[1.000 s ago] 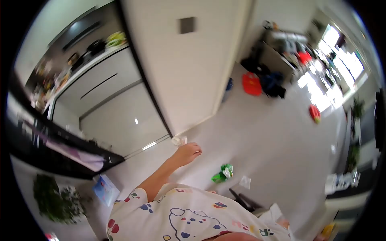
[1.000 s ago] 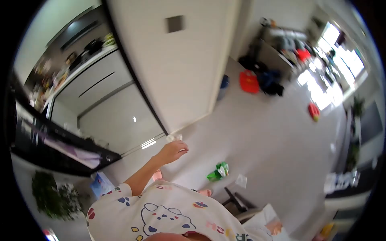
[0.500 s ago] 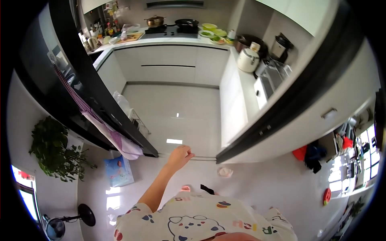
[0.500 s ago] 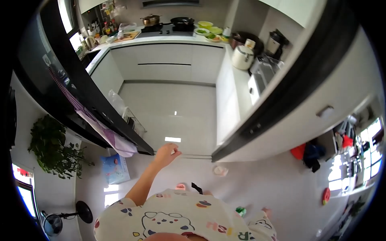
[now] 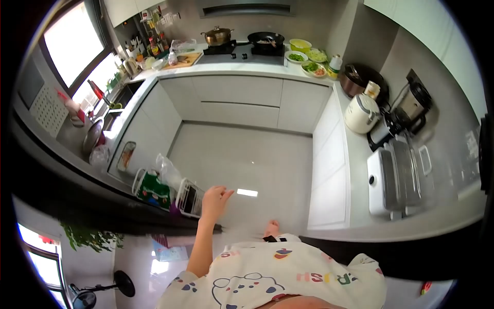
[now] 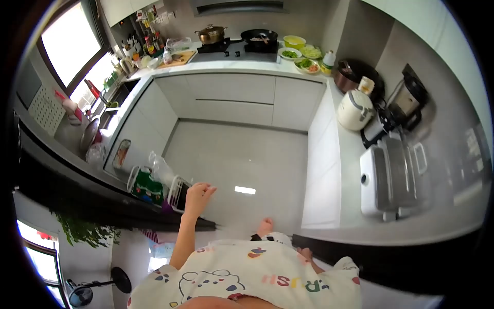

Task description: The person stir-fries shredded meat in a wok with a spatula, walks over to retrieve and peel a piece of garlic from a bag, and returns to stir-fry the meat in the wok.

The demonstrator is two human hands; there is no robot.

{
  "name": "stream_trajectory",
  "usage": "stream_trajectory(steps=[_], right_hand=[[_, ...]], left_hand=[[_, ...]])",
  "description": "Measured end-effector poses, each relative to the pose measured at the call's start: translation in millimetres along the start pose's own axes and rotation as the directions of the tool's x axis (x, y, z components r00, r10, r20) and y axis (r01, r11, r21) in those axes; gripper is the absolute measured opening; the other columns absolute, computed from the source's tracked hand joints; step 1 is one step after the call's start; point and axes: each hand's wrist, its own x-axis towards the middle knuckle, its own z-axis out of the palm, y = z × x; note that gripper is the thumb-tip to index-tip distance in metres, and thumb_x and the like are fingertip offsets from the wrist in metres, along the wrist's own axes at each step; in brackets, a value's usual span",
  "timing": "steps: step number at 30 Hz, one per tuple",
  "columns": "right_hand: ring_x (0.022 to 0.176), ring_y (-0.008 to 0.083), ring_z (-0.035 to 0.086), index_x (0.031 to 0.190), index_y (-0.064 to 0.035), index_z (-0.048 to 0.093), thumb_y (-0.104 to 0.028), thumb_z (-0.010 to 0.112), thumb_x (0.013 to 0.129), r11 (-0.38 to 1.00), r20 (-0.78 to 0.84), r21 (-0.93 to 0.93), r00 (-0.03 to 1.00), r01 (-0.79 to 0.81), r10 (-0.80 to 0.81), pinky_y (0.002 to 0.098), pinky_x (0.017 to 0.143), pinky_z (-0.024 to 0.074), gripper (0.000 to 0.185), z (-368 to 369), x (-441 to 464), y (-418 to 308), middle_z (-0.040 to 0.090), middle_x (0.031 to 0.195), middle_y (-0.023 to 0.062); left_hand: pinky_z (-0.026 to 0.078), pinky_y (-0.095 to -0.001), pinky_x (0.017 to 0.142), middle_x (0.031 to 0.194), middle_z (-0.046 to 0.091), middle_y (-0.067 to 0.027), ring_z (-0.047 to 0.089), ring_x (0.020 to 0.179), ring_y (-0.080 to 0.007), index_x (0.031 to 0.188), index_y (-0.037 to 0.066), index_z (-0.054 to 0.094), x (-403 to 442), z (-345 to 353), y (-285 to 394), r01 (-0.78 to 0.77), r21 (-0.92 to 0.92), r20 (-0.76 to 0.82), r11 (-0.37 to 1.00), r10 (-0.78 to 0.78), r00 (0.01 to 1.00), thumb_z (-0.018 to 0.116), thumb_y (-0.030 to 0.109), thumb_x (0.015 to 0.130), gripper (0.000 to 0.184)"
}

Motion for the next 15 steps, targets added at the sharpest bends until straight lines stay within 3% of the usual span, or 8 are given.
stream_trajectory(steps=[2,4,5,6,7,8,11,15], right_hand=[[0.102,0.0472,0.067,0.105,0.0104,0.069,-0.054,0.048,0.094,0.988,0.02,-0.125,0.996,0.093,-0.091,0.0493,0.09,0.0545,0.069,-30,46,-71,0.068,0.11,0.0309],[0.116,0.0435,0.062,0.115,0.0078,0.067,-0.062,0.042,0.095,0.927,0.019,-0.313,0.977,0.208,-0.213,0.0512,0.099,0.0488,0.077,-64,104,-144,0.065,0.12,0.0304],[0.109,0.0431,0.065,0.11,0.0048,0.07,-0.062,0.042,0.095,0.899,-0.06,-0.353,0.953,0.259,-0.298,0.0509,0.096,0.0508,0.074,-76,132,-185,0.069,0.112,0.0278],[0.097,0.0448,0.068,0.099,-0.0001,0.074,-0.059,0.044,0.094,0.848,-0.041,-0.39,0.913,0.359,-0.406,0.0518,0.087,0.0538,0.067,-94,159,-228,0.072,0.103,0.0236],[0.095,0.043,0.069,0.097,-0.0015,0.074,-0.058,0.046,0.094,0.866,-0.115,-0.341,0.898,0.365,-0.424,0.0512,0.085,0.0541,0.063,-112,172,-278,0.072,0.1,0.0221],[0.093,0.0411,0.069,0.094,-0.0029,0.073,-0.057,0.047,0.094,0.881,-0.192,-0.287,0.879,0.376,-0.437,0.0506,0.083,0.0544,0.06,-127,176,-332,0.073,0.096,0.0207],[0.086,0.0383,0.07,0.09,-0.0025,0.071,-0.055,0.051,0.095,0.861,-0.336,-0.158,0.793,0.484,-0.508,0.0485,0.074,0.053,0.057,-148,224,-464,0.072,0.089,0.0192],[0.082,0.0335,0.07,0.093,-0.0021,0.069,-0.049,0.058,0.095,0.745,-0.405,0.019,0.686,0.667,-0.604,0.0447,0.069,0.0518,0.049,-147,259,-569,0.072,0.086,0.0171]], left_hand=[[0.052,-0.0396,0.072,0.094,0.072,-0.0162,0.067,0.081,-0.0334,0.078,-0.003,0.069,49,-9,-10,0.047,-0.019,-0.096,0.999,-0.049,0.994,0.073,0.029,0.09,0.034],[0.051,-0.0389,0.069,0.086,0.071,-0.0153,0.066,0.074,-0.0317,0.077,-0.004,0.07,90,-17,-5,0.085,-0.045,-0.187,0.995,-0.092,0.978,0.072,0.028,0.091,0.035],[0.05,-0.039,0.068,0.085,0.071,-0.015,0.066,0.073,-0.0318,0.077,-0.004,0.069,109,-17,-10,0.125,-0.016,-0.187,0.992,-0.125,0.974,0.072,0.028,0.091,0.035],[0.05,-0.039,0.067,0.084,0.07,-0.0147,0.065,0.072,-0.0319,0.077,-0.004,0.069,128,-18,-19,0.162,0.013,-0.187,0.987,-0.157,0.97,0.072,0.028,0.092,0.035],[0.049,-0.0391,0.066,0.082,0.07,-0.0144,0.065,0.07,-0.0321,0.077,-0.004,0.069,151,-17,-27,0.193,0.041,-0.192,0.98,-0.182,0.964,0.071,0.028,0.092,0.036],[0.045,-0.0413,0.061,0.071,0.063,-0.0148,0.058,0.062,-0.032,0.072,-0.005,0.065,172,-7,-41,0.133,-0.037,-0.308,0.99,-0.138,0.941,0.068,0.032,0.095,0.043],[0.041,-0.0437,0.058,0.063,0.054,-0.0165,0.051,0.056,-0.0321,0.066,-0.005,0.059,243,2,-88,0.255,-0.02,-0.32,0.967,-0.248,0.914,0.063,0.038,0.098,0.054],[0.037,-0.046,0.056,0.06,0.048,-0.0175,0.046,0.054,-0.0325,0.061,-0.005,0.049,369,-1,-139,0.268,0.036,-0.308,0.963,-0.244,0.92,0.059,0.041,0.1,0.061]])
